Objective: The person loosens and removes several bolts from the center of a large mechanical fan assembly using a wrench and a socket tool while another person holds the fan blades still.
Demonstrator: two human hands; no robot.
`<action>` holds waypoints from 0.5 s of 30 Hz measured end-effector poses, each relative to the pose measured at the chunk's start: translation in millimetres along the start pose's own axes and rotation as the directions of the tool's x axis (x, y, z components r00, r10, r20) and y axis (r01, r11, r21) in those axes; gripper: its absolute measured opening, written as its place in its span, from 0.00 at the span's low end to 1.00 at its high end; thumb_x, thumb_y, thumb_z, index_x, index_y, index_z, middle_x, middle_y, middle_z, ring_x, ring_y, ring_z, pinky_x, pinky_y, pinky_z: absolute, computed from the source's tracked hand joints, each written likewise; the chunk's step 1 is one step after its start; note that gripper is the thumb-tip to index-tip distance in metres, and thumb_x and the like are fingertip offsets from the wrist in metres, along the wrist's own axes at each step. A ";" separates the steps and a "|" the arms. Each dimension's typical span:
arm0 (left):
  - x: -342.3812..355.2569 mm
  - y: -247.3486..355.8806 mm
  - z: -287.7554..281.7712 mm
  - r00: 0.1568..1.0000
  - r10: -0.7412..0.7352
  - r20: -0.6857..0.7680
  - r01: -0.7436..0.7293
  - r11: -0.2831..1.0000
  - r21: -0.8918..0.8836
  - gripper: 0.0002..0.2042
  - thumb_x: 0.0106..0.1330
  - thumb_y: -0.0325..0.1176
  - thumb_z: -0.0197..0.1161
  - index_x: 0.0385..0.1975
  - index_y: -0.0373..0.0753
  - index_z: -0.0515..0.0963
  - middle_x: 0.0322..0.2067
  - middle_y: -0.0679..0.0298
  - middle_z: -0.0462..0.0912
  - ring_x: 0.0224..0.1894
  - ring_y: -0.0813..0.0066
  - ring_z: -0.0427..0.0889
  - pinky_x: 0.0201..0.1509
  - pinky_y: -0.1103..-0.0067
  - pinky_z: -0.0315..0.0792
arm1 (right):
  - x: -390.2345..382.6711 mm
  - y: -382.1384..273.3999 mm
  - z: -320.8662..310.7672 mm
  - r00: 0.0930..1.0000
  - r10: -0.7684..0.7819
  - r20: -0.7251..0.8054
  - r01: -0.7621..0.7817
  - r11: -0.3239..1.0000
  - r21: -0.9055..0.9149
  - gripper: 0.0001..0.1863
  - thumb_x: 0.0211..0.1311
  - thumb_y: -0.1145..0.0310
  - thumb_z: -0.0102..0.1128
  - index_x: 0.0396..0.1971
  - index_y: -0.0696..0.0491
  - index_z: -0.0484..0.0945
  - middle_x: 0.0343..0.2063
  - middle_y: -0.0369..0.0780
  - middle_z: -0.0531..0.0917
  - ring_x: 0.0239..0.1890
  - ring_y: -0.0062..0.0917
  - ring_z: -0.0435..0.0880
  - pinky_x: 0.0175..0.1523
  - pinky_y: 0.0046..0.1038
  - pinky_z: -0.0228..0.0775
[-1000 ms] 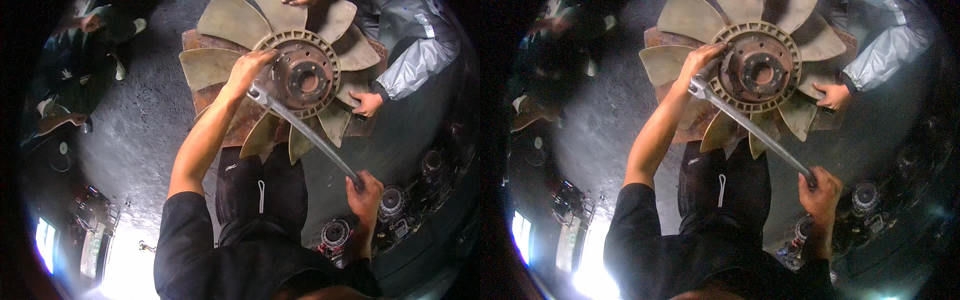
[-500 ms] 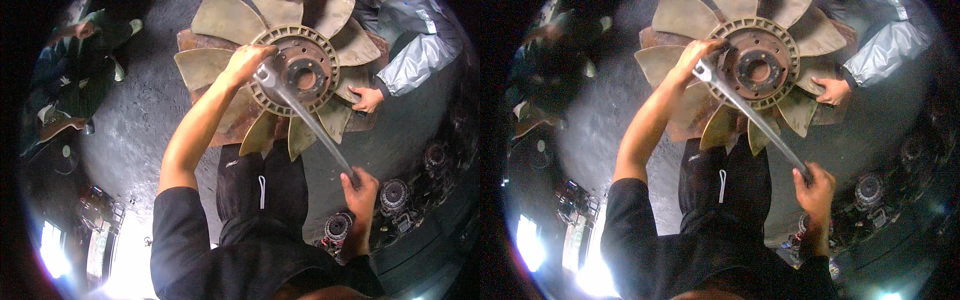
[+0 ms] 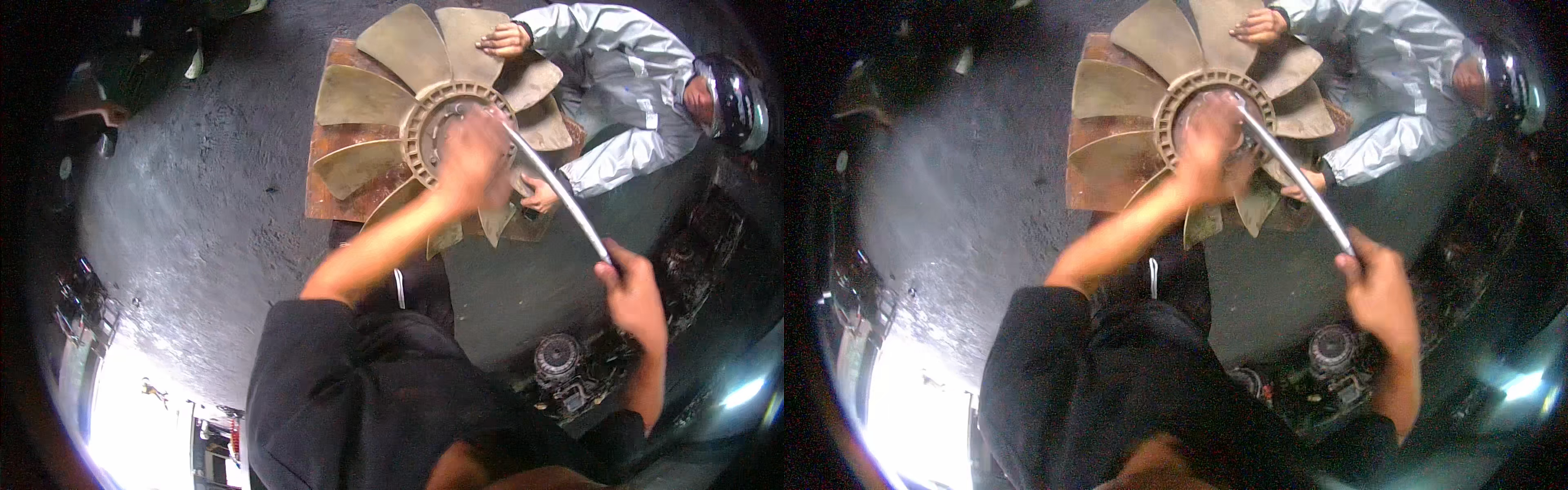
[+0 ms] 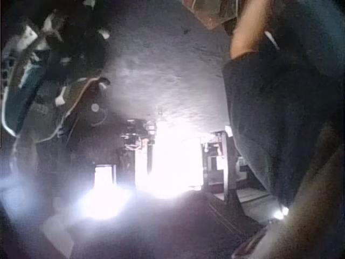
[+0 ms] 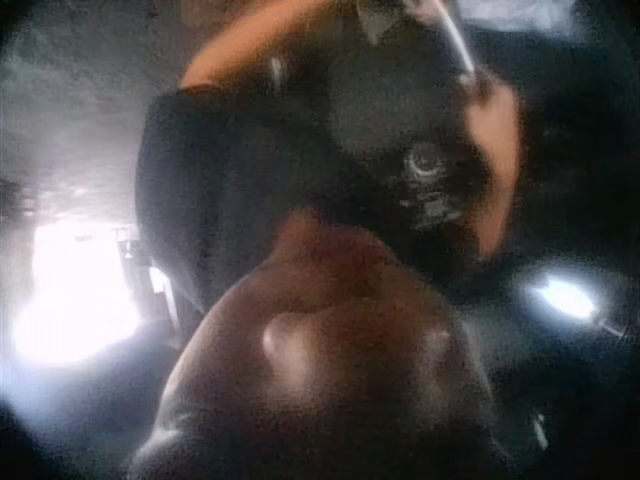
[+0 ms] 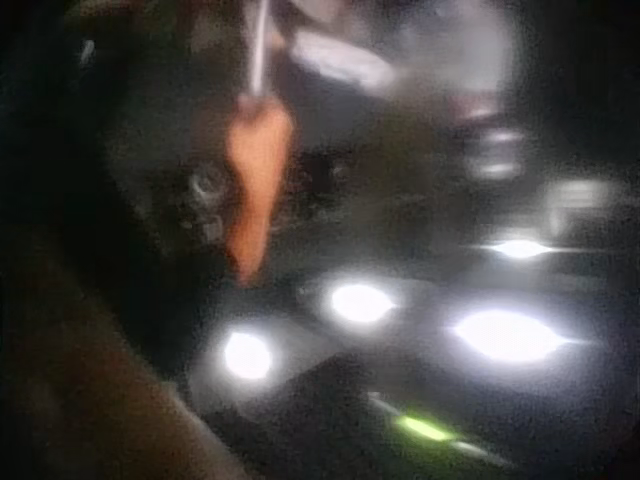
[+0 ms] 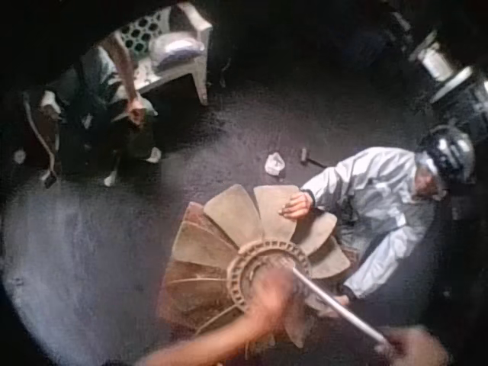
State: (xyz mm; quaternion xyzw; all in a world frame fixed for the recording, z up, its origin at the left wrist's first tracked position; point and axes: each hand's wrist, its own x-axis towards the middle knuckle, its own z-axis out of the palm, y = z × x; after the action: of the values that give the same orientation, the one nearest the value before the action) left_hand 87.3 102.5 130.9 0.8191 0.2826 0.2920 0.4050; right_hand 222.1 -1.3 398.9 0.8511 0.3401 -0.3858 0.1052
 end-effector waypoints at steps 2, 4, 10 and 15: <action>-20.0 71.6 -0.3 0.988 0.146 0.060 -0.123 0.949 -0.290 0.32 0.44 0.33 0.62 0.56 0.37 0.70 0.58 0.47 0.67 0.67 0.49 0.58 0.69 0.50 0.42 | 13.6 -3.1 -32.7 0.991 0.019 0.133 -0.019 1.000 0.005 0.18 0.60 0.68 0.59 0.45 0.66 0.75 0.34 0.55 0.82 0.38 0.37 0.82 0.46 0.34 0.70; -24.8 120.0 16.3 0.982 0.170 -0.081 -0.188 0.906 -0.379 0.32 0.47 0.33 0.62 0.59 0.40 0.68 0.63 0.49 0.62 0.70 0.53 0.53 0.69 0.45 0.36 | 35.1 -38.9 -56.7 0.927 0.131 0.350 -0.163 0.985 0.063 0.20 0.59 0.70 0.61 0.48 0.66 0.74 0.37 0.51 0.83 0.40 0.30 0.80 0.48 0.33 0.69; 57.5 134.3 3.8 0.988 0.076 0.133 -0.010 0.900 -0.435 0.12 0.48 0.36 0.61 0.33 0.45 0.79 0.35 0.59 0.82 0.44 0.61 0.81 0.58 0.61 0.66 | 10.7 -92.8 -62.7 0.979 -0.025 0.202 0.099 0.926 -0.363 0.19 0.50 0.79 0.62 0.46 0.62 0.74 0.37 0.51 0.81 0.40 0.45 0.81 0.44 0.32 0.72; 79.9 115.1 -27.5 0.996 -0.004 0.088 0.029 0.958 -0.284 0.06 0.43 0.35 0.62 0.21 0.44 0.80 0.22 0.56 0.82 0.30 0.61 0.84 0.38 0.62 0.76 | -14.7 -91.9 -49.7 0.920 -0.378 -0.099 0.186 0.646 -0.740 0.22 0.51 0.78 0.59 0.50 0.55 0.73 0.32 0.49 0.79 0.34 0.46 0.80 0.39 0.41 0.72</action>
State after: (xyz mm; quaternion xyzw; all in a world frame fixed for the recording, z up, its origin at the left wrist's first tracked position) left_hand 147.3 113.1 260.0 0.7618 0.2264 0.2906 0.5329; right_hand 183.6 81.9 451.1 0.7180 0.6028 -0.1258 0.3243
